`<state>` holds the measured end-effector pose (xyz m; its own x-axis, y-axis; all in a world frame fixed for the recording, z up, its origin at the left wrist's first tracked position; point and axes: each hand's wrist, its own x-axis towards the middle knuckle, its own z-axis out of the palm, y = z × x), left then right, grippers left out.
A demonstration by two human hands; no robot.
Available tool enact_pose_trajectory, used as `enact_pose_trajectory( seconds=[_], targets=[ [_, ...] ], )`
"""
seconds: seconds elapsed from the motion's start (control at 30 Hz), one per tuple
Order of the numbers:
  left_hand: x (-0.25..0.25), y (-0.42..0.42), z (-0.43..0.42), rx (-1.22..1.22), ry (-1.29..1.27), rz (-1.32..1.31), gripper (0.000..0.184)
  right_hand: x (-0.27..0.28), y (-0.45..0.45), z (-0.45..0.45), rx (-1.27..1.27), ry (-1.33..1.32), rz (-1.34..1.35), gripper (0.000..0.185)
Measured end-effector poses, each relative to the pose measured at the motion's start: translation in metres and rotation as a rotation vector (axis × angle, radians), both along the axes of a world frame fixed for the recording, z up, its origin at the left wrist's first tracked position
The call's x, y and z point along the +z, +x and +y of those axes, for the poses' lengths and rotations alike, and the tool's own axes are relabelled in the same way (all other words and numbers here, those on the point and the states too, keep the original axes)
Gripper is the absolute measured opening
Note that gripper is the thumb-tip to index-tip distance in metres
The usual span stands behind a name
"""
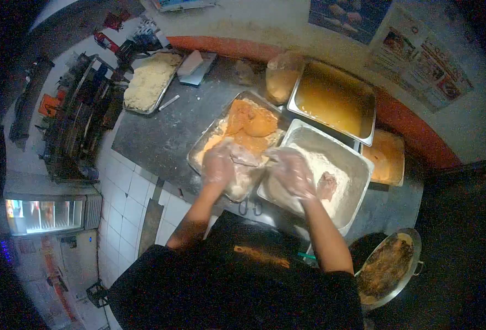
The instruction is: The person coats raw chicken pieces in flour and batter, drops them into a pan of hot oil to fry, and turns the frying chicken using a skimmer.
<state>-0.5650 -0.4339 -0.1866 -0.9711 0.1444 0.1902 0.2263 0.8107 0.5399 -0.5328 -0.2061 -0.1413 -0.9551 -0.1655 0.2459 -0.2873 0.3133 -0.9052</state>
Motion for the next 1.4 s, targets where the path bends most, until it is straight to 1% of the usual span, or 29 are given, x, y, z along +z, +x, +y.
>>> enact_pose_trajectory(
  seconds=[0.03, 0.07, 0.13, 0.17, 0.2, 0.23, 0.27, 0.33, 0.4, 0.43, 0.5, 0.67, 0.73, 0.8, 0.87, 0.9, 0.93, 0.97, 1.0, 1.03, 1.07, 1.1, 1.13, 1.17, 1.2, 1.23, 1.3, 1.33, 1.4],
  targets=[
    [-0.032, -0.012, -0.026, -0.014, -0.413, 0.139, 0.033, 0.006, -0.013, -0.028, -0.032, 0.208, -0.031, 0.026],
    [-0.034, -0.022, -0.036, -0.014, -0.411, 0.141, 0.033, 0.012, -0.026, -0.056, -0.064, 0.417, -0.064, 0.024],
    [-0.034, -0.044, -0.051, 0.043, -0.301, -0.535, 0.035, 0.001, -0.052, -0.099, 0.035, 0.501, -0.254, 0.023],
    [-0.041, -0.05, -0.055, 0.04, -0.298, -0.53, 0.035, -0.039, -0.064, -0.118, 0.0, 0.701, -0.181, 0.023],
    [-0.051, -0.057, -0.057, -0.097, -0.331, -0.506, 0.039, -0.085, -0.078, -0.131, -0.039, 0.902, -0.102, 0.023],
    [-0.058, -0.064, -0.057, -0.232, -0.362, -0.479, 0.044, -0.105, -0.087, -0.137, -0.045, 0.908, -0.095, 0.023],
    [-0.064, -0.07, -0.056, -0.233, -0.357, -0.474, 0.044, -0.122, -0.093, -0.14, -0.058, 0.967, -0.172, 0.024],
    [-0.07, -0.082, -0.05, -0.323, -0.423, -0.509, 0.048, -0.126, -0.103, -0.141, -0.072, 1.032, -0.243, 0.024],
    [-0.052, -0.078, -0.044, -0.363, -0.386, -0.515, 0.047, -0.121, -0.109, -0.131, 0.102, 1.17, -0.27, 0.024],
    [-0.054, -0.08, -0.043, -0.348, -0.374, -0.512, 0.041, -0.113, -0.108, -0.124, 0.102, 1.18, -0.265, 0.024],
    [-0.051, -0.082, -0.043, -0.337, -0.359, -0.502, 0.037, -0.086, -0.101, -0.114, -0.149, 0.848, -0.388, 0.023],
    [-0.05, -0.079, -0.038, -0.43, -0.438, -0.353, 0.036, -0.001, -0.078, -0.112, -0.192, 0.73, -0.473, 0.026],
    [-0.06, -0.081, -0.035, -0.448, -0.402, -0.36, 0.035, -0.001, -0.074, -0.104, -0.226, 0.646, -0.495, 0.027],
    [-0.056, -0.082, -0.036, -0.472, -0.37, -0.358, 0.034, -0.024, -0.078, -0.088, -0.298, 0.575, -0.023, 0.02],
    [-0.041, -0.079, -0.044, -0.43, -0.155, -0.351, 0.03, 0.013, -0.075, -0.081, -0.322, 0.553, -0.067, 0.021],
    [-0.037, -0.078, -0.049, -0.446, -0.161, -0.341, 0.03, 0.027, -0.074, -0.078, -0.329, 0.53, -0.114, 0.023],
    [-0.031, -0.077, -0.054, -0.423, -0.074, -0.235, 0.029, 0.03, -0.076, -0.07, -0.346, 0.527, -0.111, 0.023],
    [-0.025, -0.079, -0.051, -0.4, 0.014, -0.128, 0.027, 0.033, -0.08, -0.059, -0.428, 0.405, -0.089, 0.024],
    [-0.019, -0.081, -0.046, -0.414, 0.012, -0.119, 0.027, 0.036, -0.081, -0.05, -0.507, 0.284, -0.066, 0.025],
    [0.01, -0.08, -0.039, -0.363, -0.013, -0.173, 0.029, 0.071, -0.074, -0.047, -0.534, 0.42, 0.035, 0.022],
    [0.028, -0.083, -0.031, -0.312, -0.037, -0.224, 0.03, 0.066, -0.082, -0.03, -0.55, 0.421, 0.048, 0.022],
    [0.029, -0.089, -0.022, -0.36, -0.032, -0.084, 0.03, 0.055, -0.095, -0.005, -0.535, 0.092, 0.01, 0.02],
    [0.04, -0.096, -0.01, -0.371, -0.028, -0.071, 0.03, 0.06, -0.098, 0.013, -0.523, -0.069, -0.004, 0.019],
    [0.057, -0.103, 0.005, -0.41, 0.107, -0.088, 0.03, 0.074, -0.1, 0.027, -0.512, -0.231, -0.012, 0.018],
    [0.073, -0.108, 0.02, -0.448, 0.242, -0.108, 0.03, 0.09, -0.096, 0.043, -0.562, 0.086, 0.072, 0.016],
    [0.086, -0.113, 0.036, -0.457, 0.244, -0.098, 0.03, 0.105, -0.095, 0.054, -0.603, 0.404, 0.153, 0.015],
    [0.106, -0.123, 0.073, -0.605, 0.417, 0.182, 0.027, 0.11, -0.106, 0.077, -0.648, 0.506, 0.101, 0.015],
    [0.11, -0.131, 0.095, -0.614, 0.418, 0.193, 0.027, 0.109, -0.112, 0.09, -0.684, 0.605, 0.037, 0.016],
    [0.112, -0.147, 0.142, -0.65, 0.231, 0.158, 0.021, 0.084, -0.123, 0.125, -0.648, 0.575, 0.09, 0.02]
  ],
)
